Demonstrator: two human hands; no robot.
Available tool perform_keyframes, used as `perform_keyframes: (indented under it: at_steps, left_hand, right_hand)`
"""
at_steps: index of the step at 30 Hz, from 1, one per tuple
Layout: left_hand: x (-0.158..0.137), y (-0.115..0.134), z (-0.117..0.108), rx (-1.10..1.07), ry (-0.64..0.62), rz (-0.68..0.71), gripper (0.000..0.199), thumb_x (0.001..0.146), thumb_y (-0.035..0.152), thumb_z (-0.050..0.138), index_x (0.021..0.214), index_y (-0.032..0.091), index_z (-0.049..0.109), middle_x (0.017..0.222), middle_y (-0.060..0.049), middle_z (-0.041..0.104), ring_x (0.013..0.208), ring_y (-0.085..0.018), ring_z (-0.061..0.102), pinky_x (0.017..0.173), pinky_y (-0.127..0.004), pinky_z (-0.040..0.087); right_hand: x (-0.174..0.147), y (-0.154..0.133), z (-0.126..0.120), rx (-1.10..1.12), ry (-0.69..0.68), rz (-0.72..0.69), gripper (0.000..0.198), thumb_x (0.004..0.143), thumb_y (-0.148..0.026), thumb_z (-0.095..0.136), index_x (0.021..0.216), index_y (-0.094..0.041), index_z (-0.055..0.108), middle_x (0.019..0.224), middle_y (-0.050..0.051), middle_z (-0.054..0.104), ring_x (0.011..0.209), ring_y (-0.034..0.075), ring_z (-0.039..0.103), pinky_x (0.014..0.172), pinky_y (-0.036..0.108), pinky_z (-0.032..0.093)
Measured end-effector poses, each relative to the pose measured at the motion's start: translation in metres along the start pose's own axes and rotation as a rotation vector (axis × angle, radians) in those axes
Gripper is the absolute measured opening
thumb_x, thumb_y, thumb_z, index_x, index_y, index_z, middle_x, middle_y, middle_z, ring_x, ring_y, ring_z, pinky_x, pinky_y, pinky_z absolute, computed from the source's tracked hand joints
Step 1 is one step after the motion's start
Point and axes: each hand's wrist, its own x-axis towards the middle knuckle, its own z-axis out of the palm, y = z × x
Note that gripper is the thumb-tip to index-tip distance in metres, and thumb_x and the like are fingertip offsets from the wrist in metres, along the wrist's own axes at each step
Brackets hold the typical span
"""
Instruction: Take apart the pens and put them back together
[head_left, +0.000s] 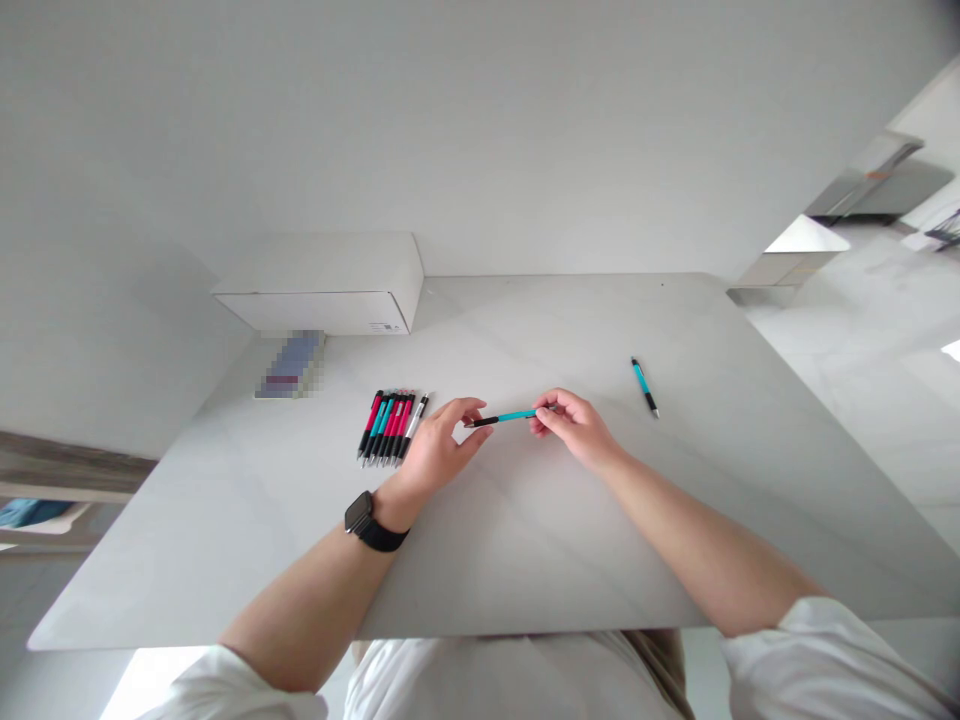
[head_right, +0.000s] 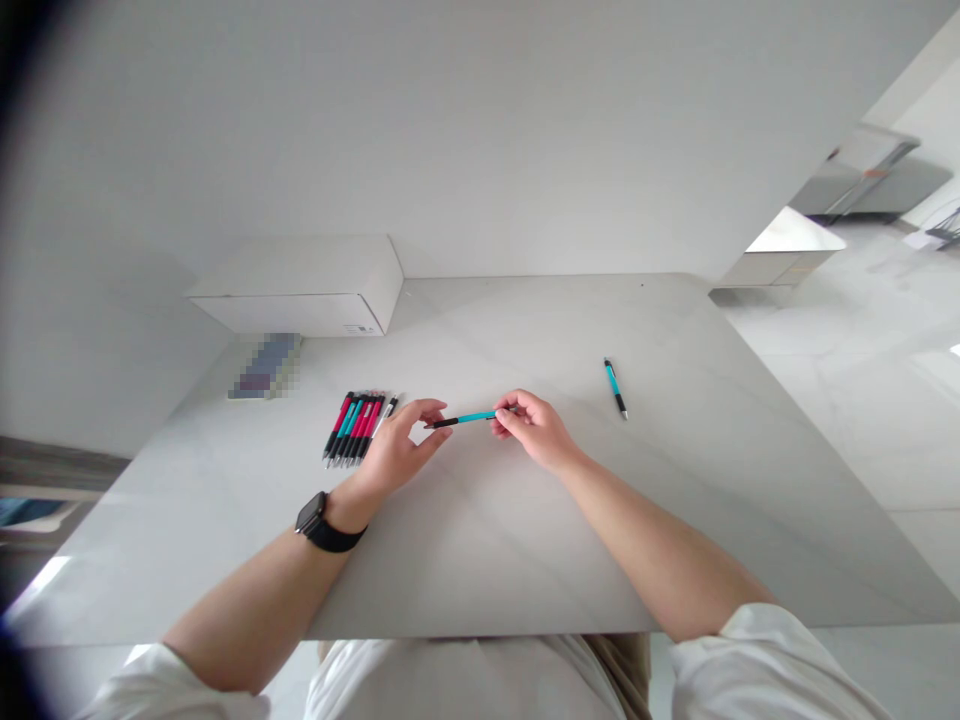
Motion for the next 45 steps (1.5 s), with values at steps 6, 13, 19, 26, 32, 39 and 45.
perform_keyframes:
  at_steps: [6, 13, 19, 26, 32, 39, 45]
  left_hand:
    - [0.0001, 0.001, -0.0005, 0.003, -0.038, 0.026, 0.012, 0.1, 0.03, 0.062, 0.108, 0.023, 0.068, 0.1, -0.005, 0.073, 0.094, -0.021, 0.07, 0.085, -0.035, 0.057]
    - [0.001, 0.0034, -0.0016, -0.024, -0.007, 0.043, 0.019, 0.096, 0.027, 0.067, 0.114, 0.024, 0.066, 0.104, -0.005, 0.071, 0.092, -0.02, 0.069, 0.085, -0.035, 0.056]
    - [0.0008, 0.0029, -0.0011, -0.019, -0.031, 0.019, 0.022, 0.099, 0.032, 0.064, 0.119, 0.025, 0.067, 0.103, -0.005, 0.072, 0.093, -0.02, 0.069, 0.085, -0.034, 0.056]
    - [0.0014, 0.0022, -0.001, -0.009, -0.058, 0.049, 0.017, 0.102, 0.033, 0.059, 0.109, 0.024, 0.071, 0.097, -0.006, 0.073, 0.091, -0.021, 0.07, 0.081, -0.035, 0.056]
    - [0.0007, 0.0028, -0.001, -0.036, -0.031, 0.029, 0.028, 0.097, 0.03, 0.066, 0.125, 0.025, 0.066, 0.106, -0.005, 0.072, 0.091, -0.02, 0.07, 0.084, -0.034, 0.057]
    - [0.0018, 0.004, -0.0018, -0.039, -0.037, 0.029, 0.023, 0.1, 0.03, 0.063, 0.121, 0.025, 0.068, 0.105, -0.005, 0.072, 0.092, -0.019, 0.069, 0.084, -0.034, 0.056]
    - [0.0013, 0.0023, -0.0007, -0.024, -0.057, 0.037, 0.015, 0.1, 0.029, 0.062, 0.11, 0.025, 0.072, 0.099, -0.005, 0.073, 0.091, -0.02, 0.07, 0.082, -0.034, 0.056]
  right_hand:
    - [-0.0005, -0.0016, -0.0004, -0.006, 0.0, 0.0, 0.035, 0.09, -0.053, 0.074, 0.105, -0.021, 0.067, 0.089, 0.006, 0.076, 0.081, 0.021, 0.074, 0.079, 0.039, 0.062]
    - [-0.0003, -0.0022, 0.0006, -0.001, -0.004, 0.0, 0.036, 0.089, -0.054, 0.074, 0.103, -0.022, 0.067, 0.089, 0.006, 0.076, 0.081, 0.021, 0.073, 0.079, 0.039, 0.062]
    - [0.0001, -0.002, 0.0004, 0.002, 0.004, -0.001, 0.037, 0.089, -0.055, 0.075, 0.104, -0.022, 0.067, 0.09, 0.006, 0.076, 0.081, 0.021, 0.073, 0.079, 0.04, 0.063]
    - [0.0007, -0.0005, 0.0004, 0.0, -0.009, 0.0, 0.037, 0.089, -0.055, 0.075, 0.104, -0.022, 0.067, 0.09, 0.006, 0.076, 0.081, 0.021, 0.074, 0.078, 0.039, 0.062]
    - [0.0006, -0.0029, -0.0006, -0.007, 0.002, -0.008, 0.036, 0.089, -0.054, 0.074, 0.105, -0.022, 0.067, 0.09, 0.006, 0.076, 0.081, 0.021, 0.074, 0.079, 0.039, 0.062]
    - [0.0001, -0.003, -0.0006, -0.001, -0.003, -0.012, 0.034, 0.091, -0.052, 0.074, 0.105, -0.022, 0.067, 0.09, 0.006, 0.076, 0.081, 0.021, 0.074, 0.078, 0.039, 0.062]
    - [-0.0002, -0.0018, 0.0002, -0.002, -0.013, -0.003, 0.036, 0.09, -0.054, 0.074, 0.105, -0.022, 0.067, 0.091, 0.006, 0.076, 0.082, 0.021, 0.074, 0.079, 0.039, 0.062]
